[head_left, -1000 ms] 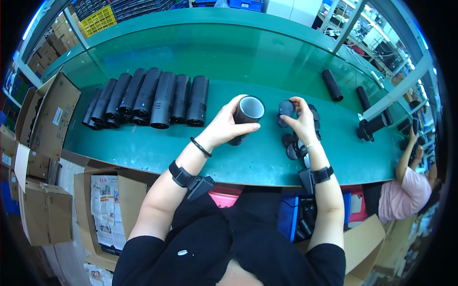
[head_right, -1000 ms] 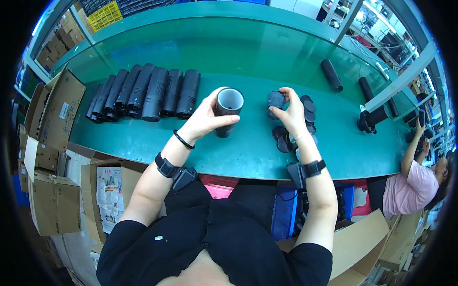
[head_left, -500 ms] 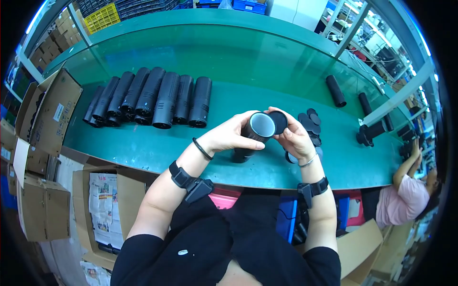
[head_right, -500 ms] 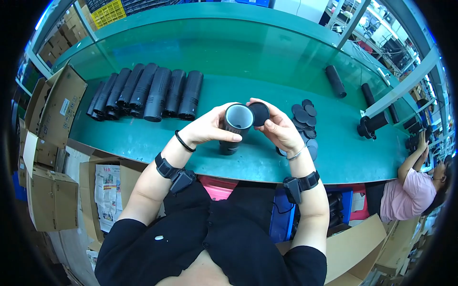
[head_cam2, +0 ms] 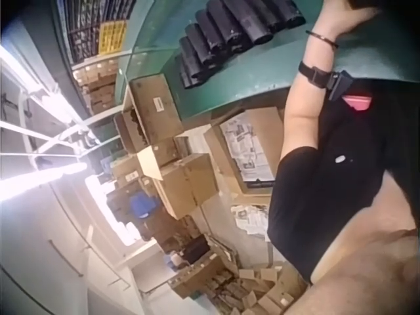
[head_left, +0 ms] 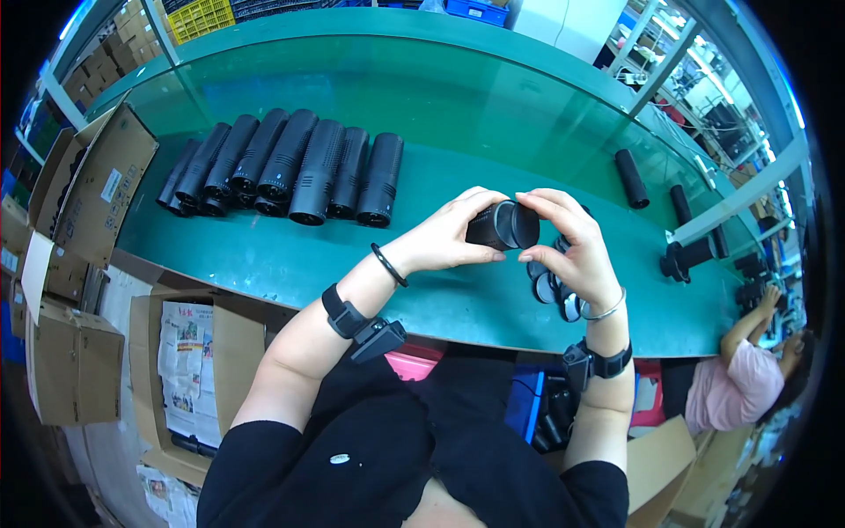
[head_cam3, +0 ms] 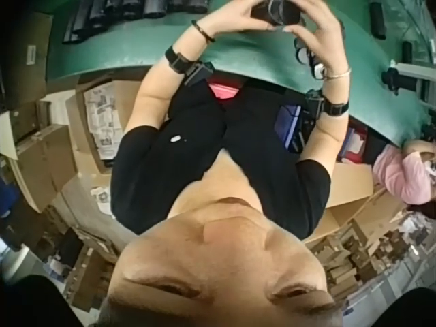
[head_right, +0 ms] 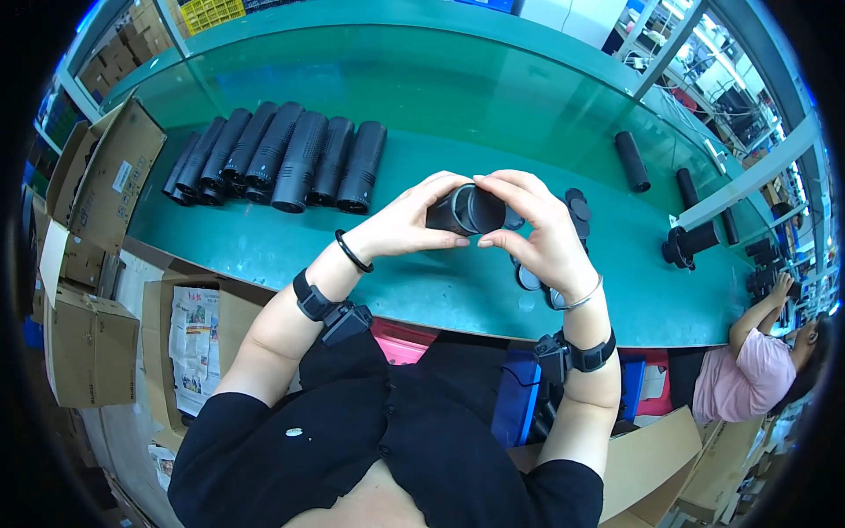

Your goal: The person picks up a black cylinder and a cap, fits the cap onto the cylinder, and then slides the cylinder into a black bracket. They place the assembled unit onto the workbench and reach into a box to retrieve more components.

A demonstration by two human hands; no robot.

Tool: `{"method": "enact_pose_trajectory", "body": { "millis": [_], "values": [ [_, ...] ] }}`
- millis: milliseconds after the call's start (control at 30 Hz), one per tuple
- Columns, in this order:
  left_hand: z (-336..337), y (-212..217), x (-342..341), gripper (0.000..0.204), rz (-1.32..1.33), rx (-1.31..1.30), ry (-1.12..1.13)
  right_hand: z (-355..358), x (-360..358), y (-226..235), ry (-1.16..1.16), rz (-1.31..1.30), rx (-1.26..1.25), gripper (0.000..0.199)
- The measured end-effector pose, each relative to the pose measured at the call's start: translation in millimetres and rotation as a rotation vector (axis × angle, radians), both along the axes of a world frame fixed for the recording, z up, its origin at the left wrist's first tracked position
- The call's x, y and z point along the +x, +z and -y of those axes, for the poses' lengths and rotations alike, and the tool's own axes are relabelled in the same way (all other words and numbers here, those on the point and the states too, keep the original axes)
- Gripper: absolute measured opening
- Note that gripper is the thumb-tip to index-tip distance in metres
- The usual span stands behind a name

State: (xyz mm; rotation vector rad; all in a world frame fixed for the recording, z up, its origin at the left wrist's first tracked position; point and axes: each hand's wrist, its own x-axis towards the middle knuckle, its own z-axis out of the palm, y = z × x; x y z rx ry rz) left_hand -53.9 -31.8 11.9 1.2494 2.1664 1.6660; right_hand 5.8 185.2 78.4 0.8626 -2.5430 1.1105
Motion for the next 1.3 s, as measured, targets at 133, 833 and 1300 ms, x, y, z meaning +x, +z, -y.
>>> {"method": "enact_pose_trajectory", "body": {
  "millis": [133,833,1300],
  "values": [
    [-7.3,-12.2,1.5,0.075,-0.006,0.022,0.000,4.6,0.4,3.6,0.002,-0.035,0.099,0.065],
    [-17.2,-7.1,6.3,0.072,-0.008,-0.015,0.059,14.0,6.7,6.1,-0.080,-0.070,0.204,0.056],
    [-18.4,-7.4,7.3,0.056,0.006,0.008,0.053,25.8,13.5,12.4,-0.134,-0.078,0.253,0.056]
  ]
}}
